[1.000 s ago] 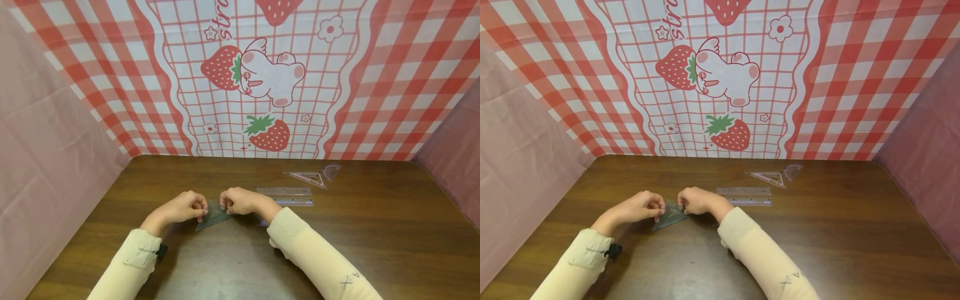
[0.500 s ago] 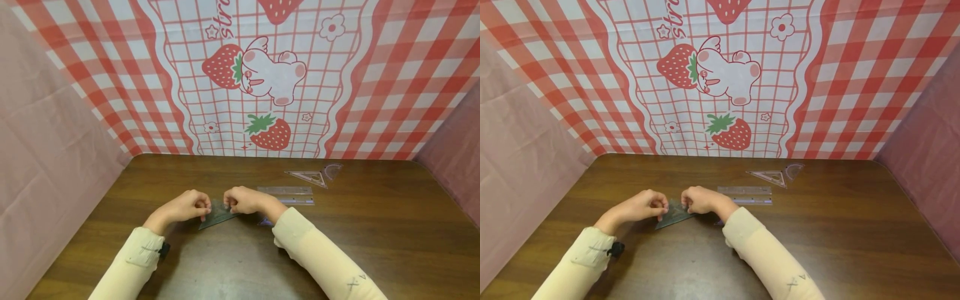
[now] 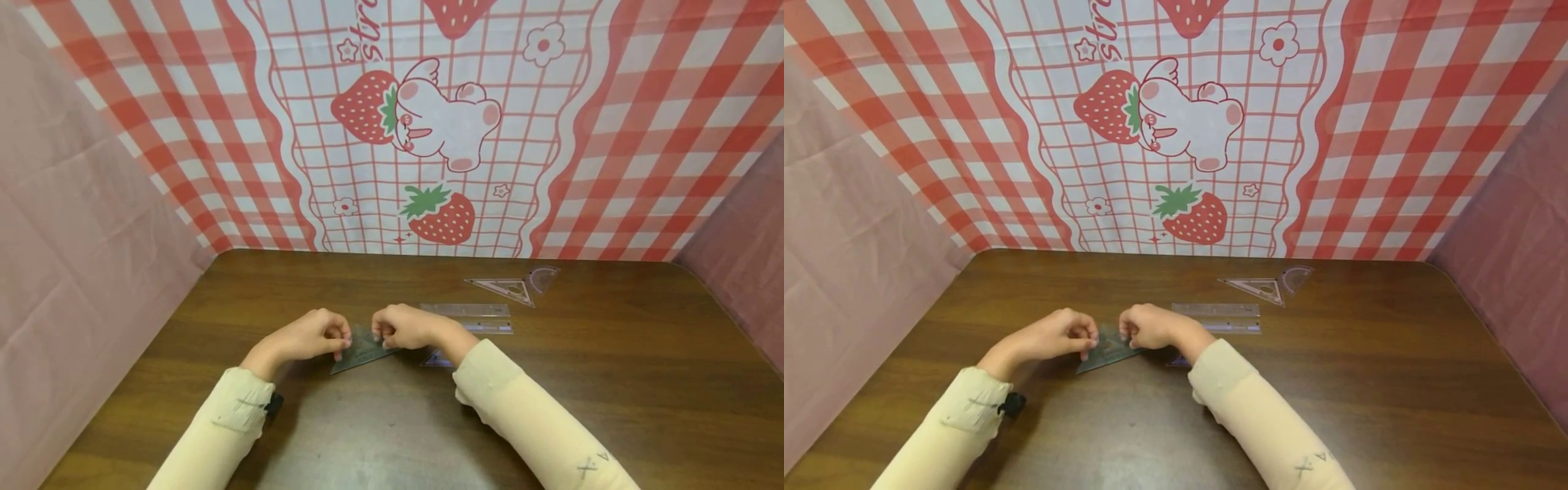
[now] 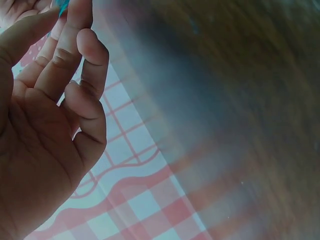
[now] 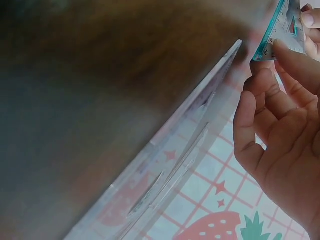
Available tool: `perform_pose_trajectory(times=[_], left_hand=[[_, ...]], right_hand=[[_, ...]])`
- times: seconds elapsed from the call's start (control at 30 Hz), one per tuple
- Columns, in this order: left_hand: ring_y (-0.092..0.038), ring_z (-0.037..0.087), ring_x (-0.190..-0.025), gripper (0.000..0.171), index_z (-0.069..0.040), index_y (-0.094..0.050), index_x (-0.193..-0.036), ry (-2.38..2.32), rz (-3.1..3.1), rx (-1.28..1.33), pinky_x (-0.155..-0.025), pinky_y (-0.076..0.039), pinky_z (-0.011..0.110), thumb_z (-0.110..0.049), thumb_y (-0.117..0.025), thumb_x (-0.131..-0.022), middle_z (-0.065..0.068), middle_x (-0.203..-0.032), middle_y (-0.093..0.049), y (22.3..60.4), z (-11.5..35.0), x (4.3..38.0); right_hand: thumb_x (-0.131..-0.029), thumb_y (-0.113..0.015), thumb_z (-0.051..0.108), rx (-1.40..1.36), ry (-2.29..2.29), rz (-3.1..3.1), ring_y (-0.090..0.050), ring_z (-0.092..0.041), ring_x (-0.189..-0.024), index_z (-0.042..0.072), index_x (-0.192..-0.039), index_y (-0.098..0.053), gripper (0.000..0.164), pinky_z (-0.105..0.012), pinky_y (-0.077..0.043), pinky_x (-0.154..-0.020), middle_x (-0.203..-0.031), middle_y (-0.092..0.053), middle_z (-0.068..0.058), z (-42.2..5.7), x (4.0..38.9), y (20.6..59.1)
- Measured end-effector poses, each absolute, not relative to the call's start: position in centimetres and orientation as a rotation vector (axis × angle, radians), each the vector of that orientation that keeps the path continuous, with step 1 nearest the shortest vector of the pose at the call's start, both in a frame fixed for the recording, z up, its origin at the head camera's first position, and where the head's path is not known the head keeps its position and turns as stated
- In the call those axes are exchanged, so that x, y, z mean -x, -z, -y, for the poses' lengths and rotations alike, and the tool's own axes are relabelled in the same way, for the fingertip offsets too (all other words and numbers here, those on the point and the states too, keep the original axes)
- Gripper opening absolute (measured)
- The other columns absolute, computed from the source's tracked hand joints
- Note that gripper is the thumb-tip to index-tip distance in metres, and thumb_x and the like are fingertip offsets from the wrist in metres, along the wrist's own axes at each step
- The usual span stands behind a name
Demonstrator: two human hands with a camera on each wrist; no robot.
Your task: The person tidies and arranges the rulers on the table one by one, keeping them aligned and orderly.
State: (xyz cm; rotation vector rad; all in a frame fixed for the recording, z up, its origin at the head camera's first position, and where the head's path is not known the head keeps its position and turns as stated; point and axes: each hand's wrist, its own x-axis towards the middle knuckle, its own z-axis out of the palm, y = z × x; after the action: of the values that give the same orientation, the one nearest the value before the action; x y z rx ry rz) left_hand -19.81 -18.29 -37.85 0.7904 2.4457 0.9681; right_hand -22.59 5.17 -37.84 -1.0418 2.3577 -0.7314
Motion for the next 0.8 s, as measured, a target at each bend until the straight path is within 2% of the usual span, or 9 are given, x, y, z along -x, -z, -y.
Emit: perform_pose_trajectory(times=[0.8], left_hand=[[-0.064,0.016,-0.065,0.007,-0.007,-0.067,-0.091,-0.992,-2.452,-0.85,-0.059,-0.044,0.02,-0.01,-0.063,-0.097,0.005,-0.069,-0.07,38.0,16.8,19.9]], right_hand=[[-0.091,-0.066,-0.002,0.975,0.795,-2.346,-0.044,-0.007,-0.058,0.008,-0.095,-0.062,0.011,-0.019,-0.037,-0.056,-0.067,-0.05,0.003,-7.1,21.9,37.5]])
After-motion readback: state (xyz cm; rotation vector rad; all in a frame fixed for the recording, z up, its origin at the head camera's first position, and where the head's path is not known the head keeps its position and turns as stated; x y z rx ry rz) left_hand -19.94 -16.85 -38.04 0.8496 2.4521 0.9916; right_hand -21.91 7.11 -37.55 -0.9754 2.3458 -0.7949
